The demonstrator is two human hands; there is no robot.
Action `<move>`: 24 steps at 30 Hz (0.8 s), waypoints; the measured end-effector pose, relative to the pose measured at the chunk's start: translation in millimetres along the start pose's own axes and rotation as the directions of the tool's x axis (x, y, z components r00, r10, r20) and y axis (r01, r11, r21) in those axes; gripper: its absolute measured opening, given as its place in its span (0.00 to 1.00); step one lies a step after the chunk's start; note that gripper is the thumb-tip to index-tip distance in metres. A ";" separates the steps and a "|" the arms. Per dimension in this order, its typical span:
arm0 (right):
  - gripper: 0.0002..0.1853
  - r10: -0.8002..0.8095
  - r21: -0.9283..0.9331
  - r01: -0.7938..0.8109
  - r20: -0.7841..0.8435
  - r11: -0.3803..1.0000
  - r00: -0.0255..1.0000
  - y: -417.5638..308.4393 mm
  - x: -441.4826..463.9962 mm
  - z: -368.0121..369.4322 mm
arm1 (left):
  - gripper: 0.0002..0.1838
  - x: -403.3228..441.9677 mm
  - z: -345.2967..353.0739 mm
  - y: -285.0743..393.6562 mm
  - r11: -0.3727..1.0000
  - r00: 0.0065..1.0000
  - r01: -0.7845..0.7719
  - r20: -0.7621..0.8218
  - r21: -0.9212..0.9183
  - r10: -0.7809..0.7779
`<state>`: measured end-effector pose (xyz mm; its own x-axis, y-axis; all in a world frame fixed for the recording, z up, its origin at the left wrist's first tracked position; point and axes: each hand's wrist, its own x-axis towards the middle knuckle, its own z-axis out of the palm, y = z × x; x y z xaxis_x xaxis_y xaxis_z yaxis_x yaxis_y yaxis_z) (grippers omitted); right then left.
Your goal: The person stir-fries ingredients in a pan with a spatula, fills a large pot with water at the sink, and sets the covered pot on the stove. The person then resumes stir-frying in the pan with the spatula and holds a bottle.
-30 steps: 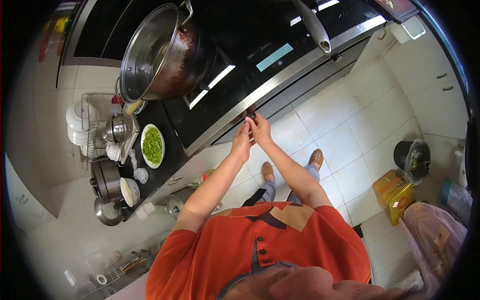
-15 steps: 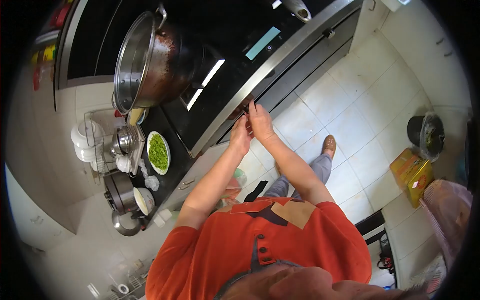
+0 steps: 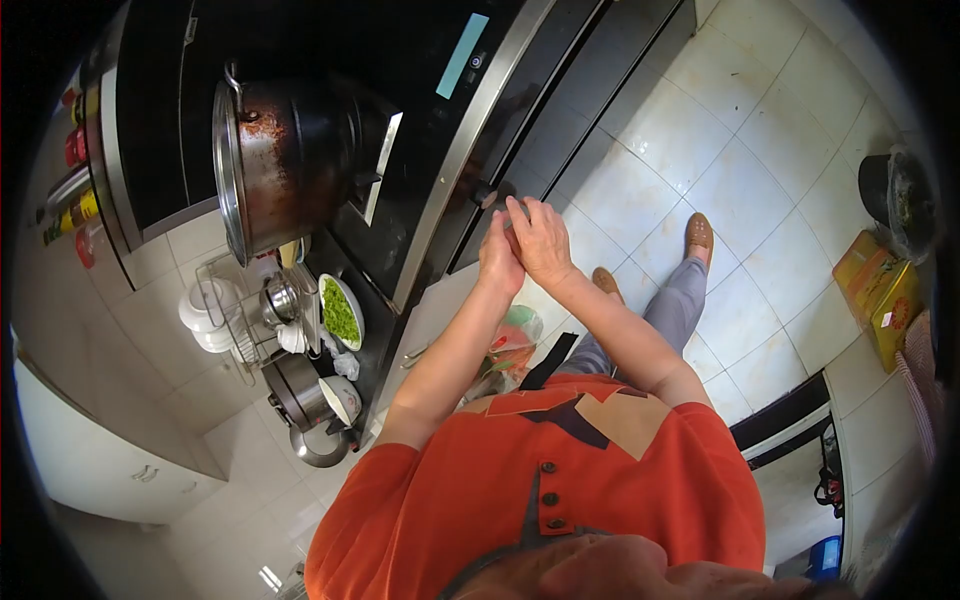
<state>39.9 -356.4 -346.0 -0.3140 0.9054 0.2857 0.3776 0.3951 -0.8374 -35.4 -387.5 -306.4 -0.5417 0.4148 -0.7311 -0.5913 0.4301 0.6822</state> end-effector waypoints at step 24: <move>0.15 0.039 0.197 -0.070 0.159 0.978 0.987 -7.7 16.5 -13.3 | 0.20 8.8 -31.7 1.4 0.994 0.998 0.003 -0.069 -0.105 -0.010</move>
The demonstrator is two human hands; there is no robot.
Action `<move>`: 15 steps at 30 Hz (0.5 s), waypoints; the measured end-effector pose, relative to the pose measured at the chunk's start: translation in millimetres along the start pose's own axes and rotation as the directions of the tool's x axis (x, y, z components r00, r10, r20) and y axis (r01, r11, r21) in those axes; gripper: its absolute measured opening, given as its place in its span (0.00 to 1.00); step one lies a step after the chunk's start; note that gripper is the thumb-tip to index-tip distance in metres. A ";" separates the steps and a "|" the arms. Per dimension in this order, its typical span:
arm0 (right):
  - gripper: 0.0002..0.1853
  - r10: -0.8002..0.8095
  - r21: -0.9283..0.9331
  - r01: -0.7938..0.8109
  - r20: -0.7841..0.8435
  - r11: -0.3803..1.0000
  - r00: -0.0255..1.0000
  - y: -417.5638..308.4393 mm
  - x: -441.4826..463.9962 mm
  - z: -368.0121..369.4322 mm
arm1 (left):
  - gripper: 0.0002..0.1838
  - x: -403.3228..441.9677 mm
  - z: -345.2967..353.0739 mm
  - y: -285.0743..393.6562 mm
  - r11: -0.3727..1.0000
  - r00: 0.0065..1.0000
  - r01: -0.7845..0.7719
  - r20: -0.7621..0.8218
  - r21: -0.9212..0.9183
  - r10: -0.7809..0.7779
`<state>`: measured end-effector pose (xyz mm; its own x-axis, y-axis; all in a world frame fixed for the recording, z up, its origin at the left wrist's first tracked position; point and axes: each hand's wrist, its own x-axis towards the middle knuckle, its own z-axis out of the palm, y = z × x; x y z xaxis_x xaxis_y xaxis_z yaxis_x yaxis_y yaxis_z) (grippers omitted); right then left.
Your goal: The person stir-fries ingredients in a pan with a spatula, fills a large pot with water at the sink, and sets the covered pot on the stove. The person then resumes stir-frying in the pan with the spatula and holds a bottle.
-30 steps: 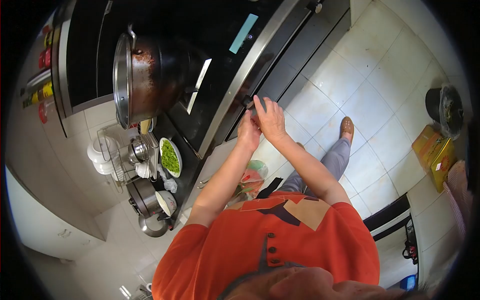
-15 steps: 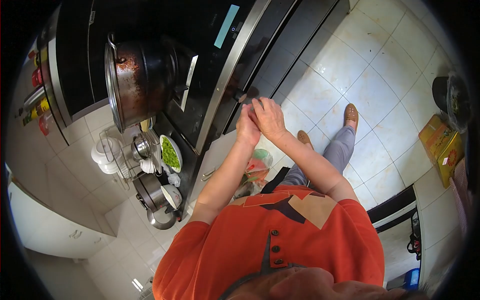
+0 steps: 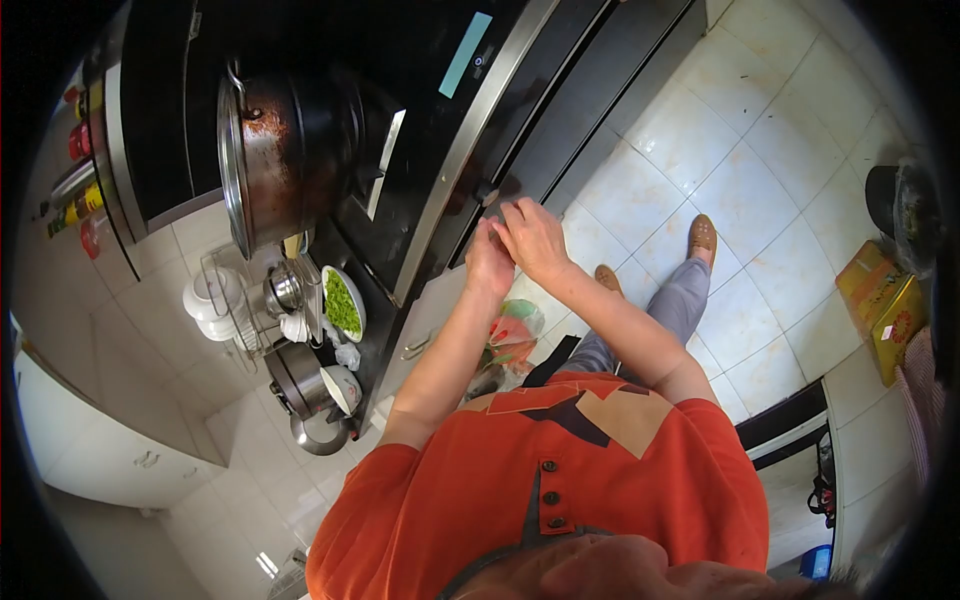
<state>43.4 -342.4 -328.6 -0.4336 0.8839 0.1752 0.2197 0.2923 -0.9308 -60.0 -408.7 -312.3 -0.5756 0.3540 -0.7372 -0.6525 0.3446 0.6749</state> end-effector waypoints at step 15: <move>0.09 -0.027 0.001 0.027 0.279 1.000 0.960 -25.5 35.1 -153.8 | 0.16 -101.2 111.3 14.3 0.964 0.952 0.085 0.265 0.253 -0.154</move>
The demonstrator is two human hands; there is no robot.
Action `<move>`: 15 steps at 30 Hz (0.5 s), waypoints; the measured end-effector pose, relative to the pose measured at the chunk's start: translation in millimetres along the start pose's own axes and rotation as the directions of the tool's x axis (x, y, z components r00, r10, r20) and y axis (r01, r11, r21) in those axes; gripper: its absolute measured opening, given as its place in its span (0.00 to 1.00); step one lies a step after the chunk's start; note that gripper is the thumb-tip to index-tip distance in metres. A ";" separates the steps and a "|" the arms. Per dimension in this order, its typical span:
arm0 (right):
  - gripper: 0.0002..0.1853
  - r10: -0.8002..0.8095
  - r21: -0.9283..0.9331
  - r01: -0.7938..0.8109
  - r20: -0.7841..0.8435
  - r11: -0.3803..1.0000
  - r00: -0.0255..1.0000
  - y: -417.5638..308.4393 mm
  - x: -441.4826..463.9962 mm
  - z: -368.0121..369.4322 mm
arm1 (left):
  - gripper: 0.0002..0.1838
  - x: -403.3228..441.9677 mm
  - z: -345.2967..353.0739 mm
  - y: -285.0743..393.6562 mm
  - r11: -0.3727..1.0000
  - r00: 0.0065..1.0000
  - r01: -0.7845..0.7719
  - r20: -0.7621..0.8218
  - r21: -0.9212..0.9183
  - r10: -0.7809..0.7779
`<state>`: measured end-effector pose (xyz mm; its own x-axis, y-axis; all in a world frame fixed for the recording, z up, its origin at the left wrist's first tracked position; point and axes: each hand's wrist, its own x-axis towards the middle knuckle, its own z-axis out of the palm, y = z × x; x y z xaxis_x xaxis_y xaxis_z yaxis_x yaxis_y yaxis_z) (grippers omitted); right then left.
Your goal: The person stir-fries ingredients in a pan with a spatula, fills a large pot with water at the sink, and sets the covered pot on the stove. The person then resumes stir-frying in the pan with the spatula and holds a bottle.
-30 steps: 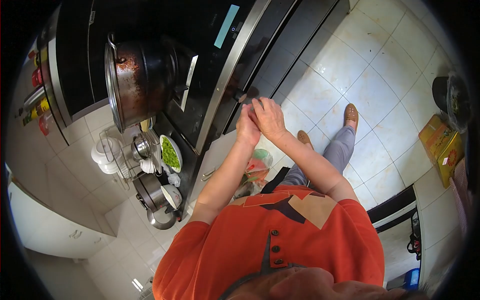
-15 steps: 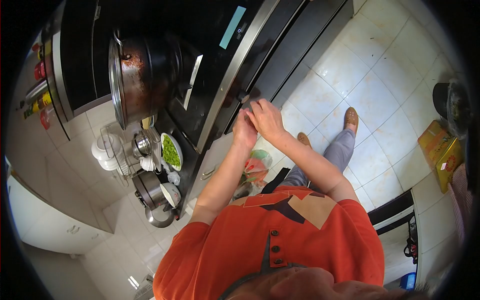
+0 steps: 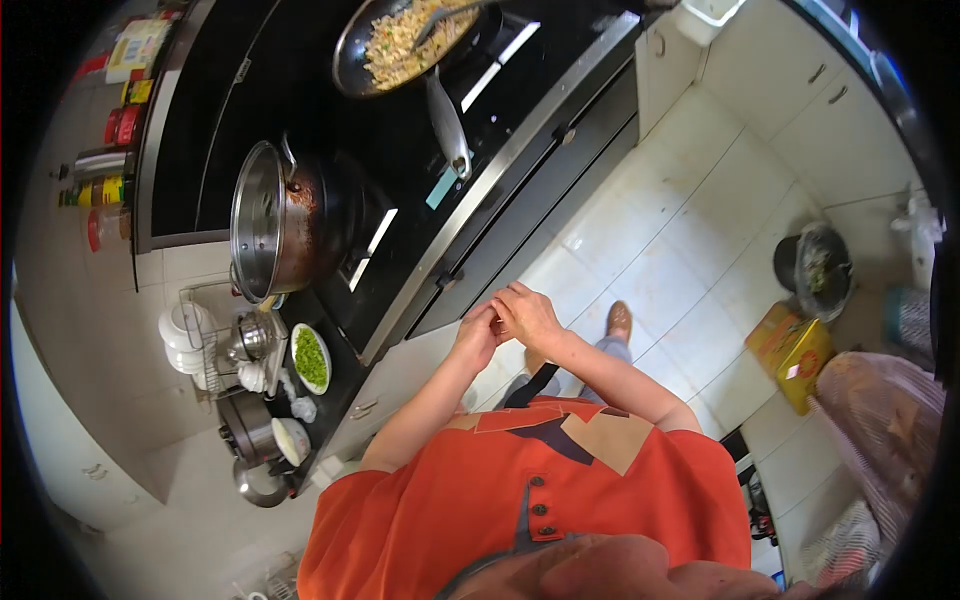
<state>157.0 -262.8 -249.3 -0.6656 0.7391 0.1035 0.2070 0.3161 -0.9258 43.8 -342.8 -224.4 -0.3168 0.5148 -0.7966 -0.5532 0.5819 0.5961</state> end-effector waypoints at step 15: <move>0.06 -0.037 -0.092 0.024 -0.142 0.995 0.989 -10.2 52.0 -126.7 | 0.18 -0.3 73.2 102.1 0.950 0.934 -0.240 0.313 0.200 0.170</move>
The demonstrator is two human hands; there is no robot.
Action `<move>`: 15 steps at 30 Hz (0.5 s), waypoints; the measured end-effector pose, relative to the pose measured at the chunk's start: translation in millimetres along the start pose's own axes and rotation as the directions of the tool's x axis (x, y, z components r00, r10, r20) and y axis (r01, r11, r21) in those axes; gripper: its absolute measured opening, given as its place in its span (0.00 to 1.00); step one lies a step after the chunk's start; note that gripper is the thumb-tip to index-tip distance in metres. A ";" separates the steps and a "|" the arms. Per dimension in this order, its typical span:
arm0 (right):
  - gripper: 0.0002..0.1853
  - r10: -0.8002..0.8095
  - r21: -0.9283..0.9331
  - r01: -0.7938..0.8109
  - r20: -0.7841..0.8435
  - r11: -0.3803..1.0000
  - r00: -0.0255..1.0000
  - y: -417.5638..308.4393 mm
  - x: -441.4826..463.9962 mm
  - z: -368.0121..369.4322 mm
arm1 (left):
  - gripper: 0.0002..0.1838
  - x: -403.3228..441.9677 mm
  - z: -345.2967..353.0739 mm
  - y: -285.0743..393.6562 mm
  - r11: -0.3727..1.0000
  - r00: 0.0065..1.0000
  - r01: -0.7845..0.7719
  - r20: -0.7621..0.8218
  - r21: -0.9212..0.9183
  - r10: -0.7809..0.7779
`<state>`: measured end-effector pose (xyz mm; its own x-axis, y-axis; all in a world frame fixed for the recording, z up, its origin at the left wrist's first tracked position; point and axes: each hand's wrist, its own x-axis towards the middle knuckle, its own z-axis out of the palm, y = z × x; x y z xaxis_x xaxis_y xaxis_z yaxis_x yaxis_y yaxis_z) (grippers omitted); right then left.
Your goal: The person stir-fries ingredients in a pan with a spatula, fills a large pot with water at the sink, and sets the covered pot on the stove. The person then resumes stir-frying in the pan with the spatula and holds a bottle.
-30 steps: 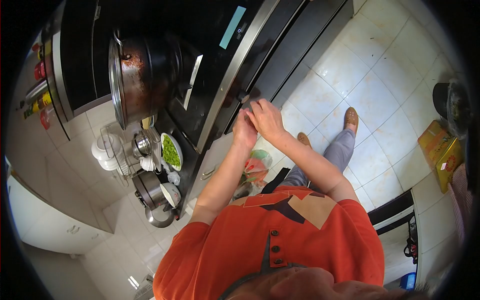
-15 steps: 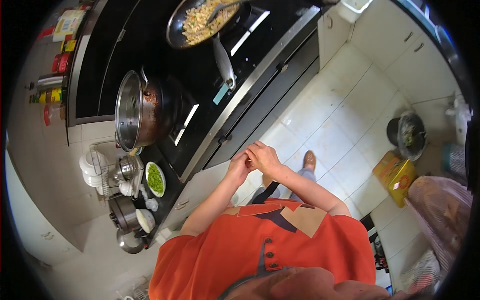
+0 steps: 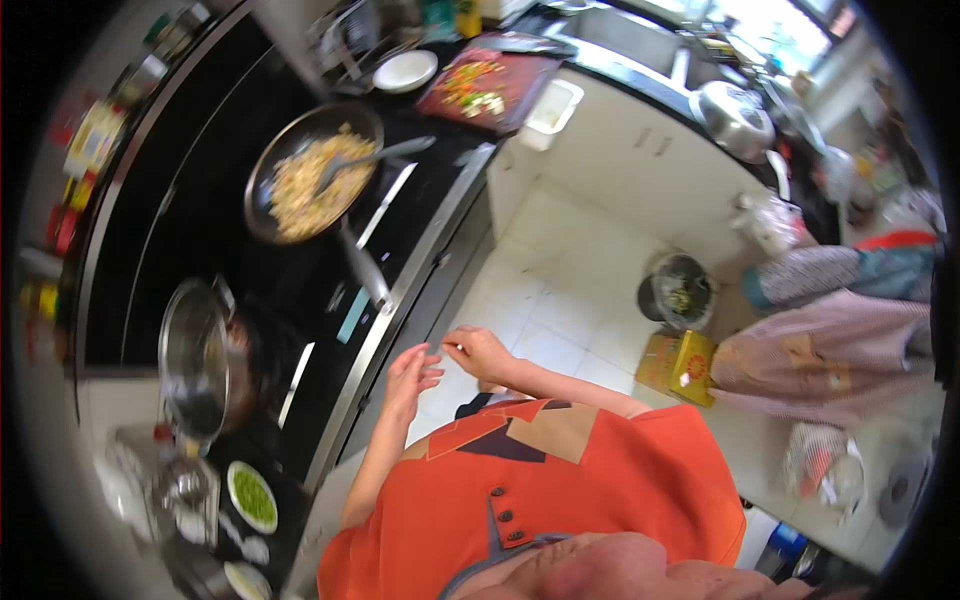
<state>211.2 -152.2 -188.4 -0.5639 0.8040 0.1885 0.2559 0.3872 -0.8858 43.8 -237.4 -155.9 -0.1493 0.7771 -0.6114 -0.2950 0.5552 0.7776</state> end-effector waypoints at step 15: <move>0.05 -0.029 -0.382 -0.192 -0.504 0.904 0.863 68.3 71.0 -325.0 | 0.23 124.3 172.6 91.0 0.989 0.860 -0.063 0.495 -0.132 0.121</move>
<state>443.7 78.0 -97.7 -0.0990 0.9102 0.4021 0.6399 0.3677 -0.6747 161.2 -39.2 -135.9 0.3032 0.8826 -0.3593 -0.4067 0.4608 0.7888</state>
